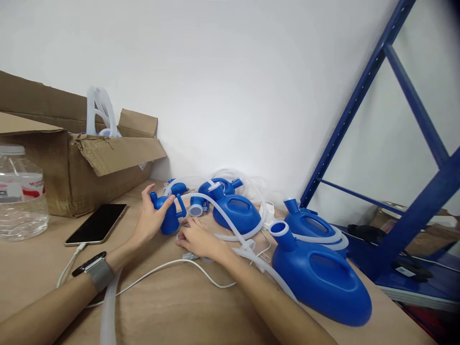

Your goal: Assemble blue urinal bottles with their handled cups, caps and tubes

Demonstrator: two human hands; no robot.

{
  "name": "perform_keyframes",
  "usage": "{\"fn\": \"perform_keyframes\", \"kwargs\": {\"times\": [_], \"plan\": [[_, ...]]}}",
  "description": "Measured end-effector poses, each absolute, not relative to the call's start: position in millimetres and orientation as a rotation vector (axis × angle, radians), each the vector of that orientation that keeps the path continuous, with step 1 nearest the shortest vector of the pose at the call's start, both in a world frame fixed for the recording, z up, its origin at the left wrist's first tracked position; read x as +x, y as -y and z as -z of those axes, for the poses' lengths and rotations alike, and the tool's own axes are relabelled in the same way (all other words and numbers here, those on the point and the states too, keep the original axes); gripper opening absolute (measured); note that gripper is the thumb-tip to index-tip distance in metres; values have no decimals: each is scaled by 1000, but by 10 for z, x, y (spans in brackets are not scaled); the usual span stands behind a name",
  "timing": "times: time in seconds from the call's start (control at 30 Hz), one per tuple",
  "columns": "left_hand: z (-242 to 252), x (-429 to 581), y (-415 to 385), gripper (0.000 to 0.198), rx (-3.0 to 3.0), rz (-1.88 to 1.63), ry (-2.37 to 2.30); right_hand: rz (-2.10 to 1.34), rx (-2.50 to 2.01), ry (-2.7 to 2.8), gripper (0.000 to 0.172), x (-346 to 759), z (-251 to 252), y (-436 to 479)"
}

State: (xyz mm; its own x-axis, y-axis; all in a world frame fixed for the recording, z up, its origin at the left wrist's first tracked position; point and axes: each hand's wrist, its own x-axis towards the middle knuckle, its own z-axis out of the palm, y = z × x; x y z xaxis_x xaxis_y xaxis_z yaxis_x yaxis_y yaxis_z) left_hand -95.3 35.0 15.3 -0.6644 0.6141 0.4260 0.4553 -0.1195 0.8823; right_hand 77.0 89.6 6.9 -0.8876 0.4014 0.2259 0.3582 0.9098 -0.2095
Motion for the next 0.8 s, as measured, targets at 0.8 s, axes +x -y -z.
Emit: {"fn": "perform_keyframes", "kwargs": {"times": [0.8], "plan": [[-168, -584, -157, 59, 1413, -1629, -1384, -1196, -559, 1775, 53, 1238, -139, -919]]}}
